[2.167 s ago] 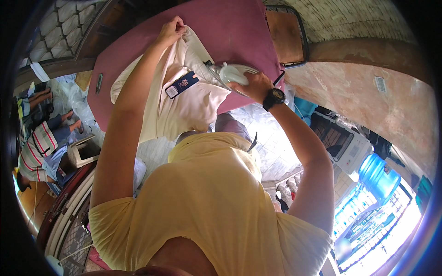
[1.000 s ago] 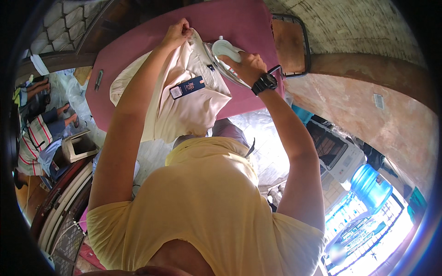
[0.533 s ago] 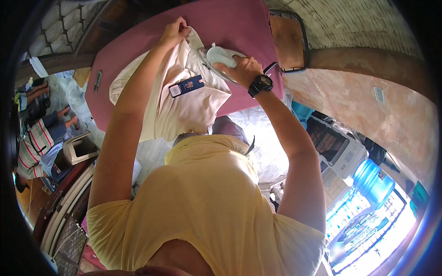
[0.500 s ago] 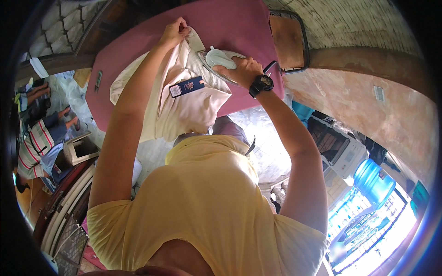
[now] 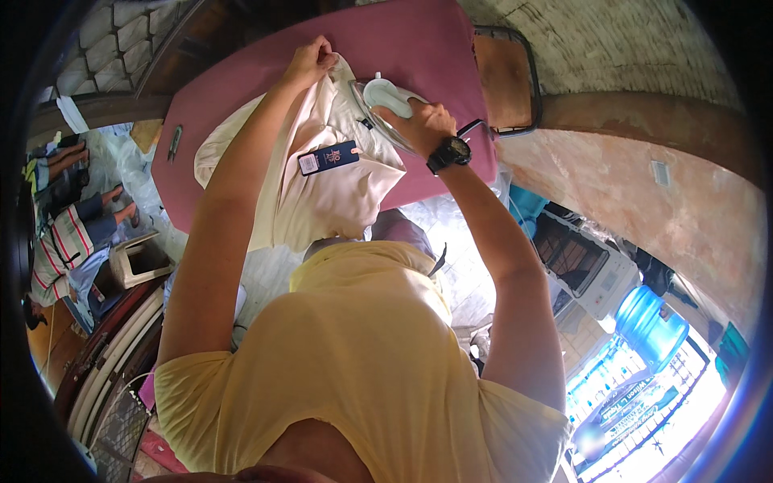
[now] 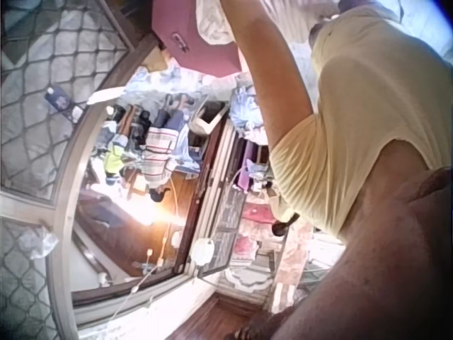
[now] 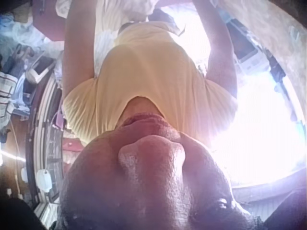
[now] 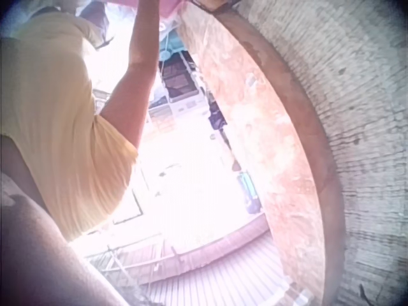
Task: The person irons a shirt on a board, turns it over to iron different parts, and then folds the garment by hand.
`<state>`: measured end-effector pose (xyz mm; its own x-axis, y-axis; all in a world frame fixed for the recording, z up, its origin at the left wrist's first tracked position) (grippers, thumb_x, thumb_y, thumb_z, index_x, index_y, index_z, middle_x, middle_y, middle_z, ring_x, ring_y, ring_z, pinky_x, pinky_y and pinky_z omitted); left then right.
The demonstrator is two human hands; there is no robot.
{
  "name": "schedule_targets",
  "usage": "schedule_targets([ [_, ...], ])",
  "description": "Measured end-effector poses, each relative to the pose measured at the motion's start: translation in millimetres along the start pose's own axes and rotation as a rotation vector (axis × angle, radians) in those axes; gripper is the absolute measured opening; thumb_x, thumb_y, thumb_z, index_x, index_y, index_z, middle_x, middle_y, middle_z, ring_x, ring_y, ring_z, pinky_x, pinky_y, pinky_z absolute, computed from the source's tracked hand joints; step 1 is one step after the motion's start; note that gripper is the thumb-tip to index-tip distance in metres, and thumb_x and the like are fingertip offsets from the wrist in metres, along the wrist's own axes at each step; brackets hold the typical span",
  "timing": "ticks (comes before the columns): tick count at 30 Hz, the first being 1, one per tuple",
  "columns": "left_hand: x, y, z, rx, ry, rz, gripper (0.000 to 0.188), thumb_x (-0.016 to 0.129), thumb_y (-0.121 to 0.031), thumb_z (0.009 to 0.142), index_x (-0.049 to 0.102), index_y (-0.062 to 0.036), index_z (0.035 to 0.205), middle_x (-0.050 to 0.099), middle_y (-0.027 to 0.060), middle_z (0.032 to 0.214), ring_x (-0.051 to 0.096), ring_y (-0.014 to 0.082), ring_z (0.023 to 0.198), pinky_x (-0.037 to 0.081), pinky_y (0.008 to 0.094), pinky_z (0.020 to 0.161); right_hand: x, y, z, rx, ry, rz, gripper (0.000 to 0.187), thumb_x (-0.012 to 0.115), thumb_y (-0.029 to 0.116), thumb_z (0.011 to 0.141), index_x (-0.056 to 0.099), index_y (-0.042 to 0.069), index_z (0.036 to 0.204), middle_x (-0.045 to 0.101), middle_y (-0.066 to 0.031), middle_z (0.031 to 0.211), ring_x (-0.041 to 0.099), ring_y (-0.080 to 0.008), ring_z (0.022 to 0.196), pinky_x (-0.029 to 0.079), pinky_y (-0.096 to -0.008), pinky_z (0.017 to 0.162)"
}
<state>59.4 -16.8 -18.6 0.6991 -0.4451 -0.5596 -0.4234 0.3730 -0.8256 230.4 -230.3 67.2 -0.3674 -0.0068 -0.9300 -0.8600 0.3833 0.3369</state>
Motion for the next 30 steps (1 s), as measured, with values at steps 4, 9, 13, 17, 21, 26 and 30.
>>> schedule_targets([
  [4, 2.1, 1.6, 1.0, -0.022, 0.003, -0.084, 0.010, 0.062, -0.005, 0.085, 0.052, -0.0028, 0.087, 0.063, 0.0084, 0.066, 0.062, 0.0128, 0.060, 0.050, 0.0300, 0.058, 1.5, 13.4, 21.8, 0.074, 0.049, 0.136, 0.076, 0.060, 0.078, 0.073, 0.074, 0.008, 0.098, 0.071, -0.0216, 0.085, 0.069, -0.0385, 0.086, 0.055, -0.0468, 0.077],
  [9, 0.9, 5.4, -0.7, -0.005, -0.008, -0.117, 0.010, 0.062, -0.004, 0.086, 0.052, -0.0031, 0.087, 0.062, 0.0076, 0.066, 0.059, 0.0111, 0.059, 0.049, 0.0288, 0.057, -9.2, 29.2, 25.9, 0.063, 0.053, 0.087, 0.075, 0.059, 0.077, 0.074, 0.074, 0.007, 0.098, 0.070, -0.0213, 0.082, 0.069, -0.0388, 0.083, 0.056, -0.0470, 0.074],
  [13, 3.7, 11.8, 0.0, 0.020, 0.004, -0.108, 0.014, 0.066, -0.009, 0.086, 0.053, -0.0046, 0.089, 0.062, 0.0055, 0.069, 0.059, 0.0098, 0.064, 0.048, 0.0285, 0.060, -2.4, 17.0, 8.4, -0.046, -0.135, 0.052, 0.062, 0.067, 0.066, 0.077, 0.074, 0.008, 0.096, 0.070, -0.0116, 0.070, 0.069, -0.0333, 0.068, 0.056, -0.0435, 0.064],
  [17, 1.9, 4.5, -0.2, -0.019, -0.004, -0.062, 0.013, 0.065, -0.008, 0.087, 0.053, -0.0049, 0.089, 0.062, 0.0049, 0.068, 0.059, 0.0099, 0.064, 0.049, 0.0288, 0.059, 1.8, 18.3, 21.6, 0.033, -0.019, 0.087, 0.065, 0.066, 0.068, 0.077, 0.073, 0.009, 0.103, 0.071, -0.0120, 0.074, 0.070, -0.0348, 0.070, 0.057, -0.0443, 0.068],
  [21, 1.4, 8.3, 0.0, -0.020, -0.008, -0.094, 0.011, 0.064, -0.006, 0.086, 0.053, -0.0029, 0.088, 0.061, 0.0082, 0.065, 0.061, 0.0128, 0.060, 0.050, 0.0299, 0.058, -0.3, 24.4, 22.9, 0.088, 0.052, 0.130, 0.069, 0.061, 0.073, 0.077, 0.073, 0.011, 0.105, 0.070, -0.0145, 0.076, 0.070, -0.0360, 0.078, 0.056, -0.0444, 0.073],
  [26, 3.0, 4.6, -0.9, -0.014, 0.013, -0.072, 0.010, 0.063, -0.006, 0.087, 0.053, -0.0036, 0.089, 0.061, 0.0061, 0.068, 0.059, 0.0110, 0.063, 0.049, 0.0293, 0.059, -2.5, 18.9, 18.8, 0.092, 0.091, 0.201, 0.077, 0.057, 0.078, 0.075, 0.073, 0.007, 0.101, 0.071, -0.0204, 0.088, 0.069, -0.0378, 0.088, 0.055, -0.0476, 0.078],
  [30, 2.1, 14.6, 1.4, -0.007, -0.038, -0.059, 0.010, 0.063, -0.005, 0.086, 0.053, -0.0031, 0.087, 0.062, 0.0064, 0.068, 0.057, 0.0100, 0.061, 0.049, 0.0291, 0.058, -3.4, 32.8, 32.5, 0.044, -0.022, 0.148, 0.069, 0.060, 0.073, 0.078, 0.074, 0.009, 0.098, 0.068, -0.0125, 0.067, 0.070, -0.0365, 0.073, 0.056, -0.0456, 0.068],
])
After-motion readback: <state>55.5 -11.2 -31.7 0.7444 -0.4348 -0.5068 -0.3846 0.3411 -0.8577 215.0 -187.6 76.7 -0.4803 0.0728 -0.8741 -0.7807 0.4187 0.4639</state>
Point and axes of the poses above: each hand's wrist, its own z-axis towards the middle knuckle, its own x-axis out of the palm, y = z × x, the point moved 6 cm from there along z, towards the middle knuckle
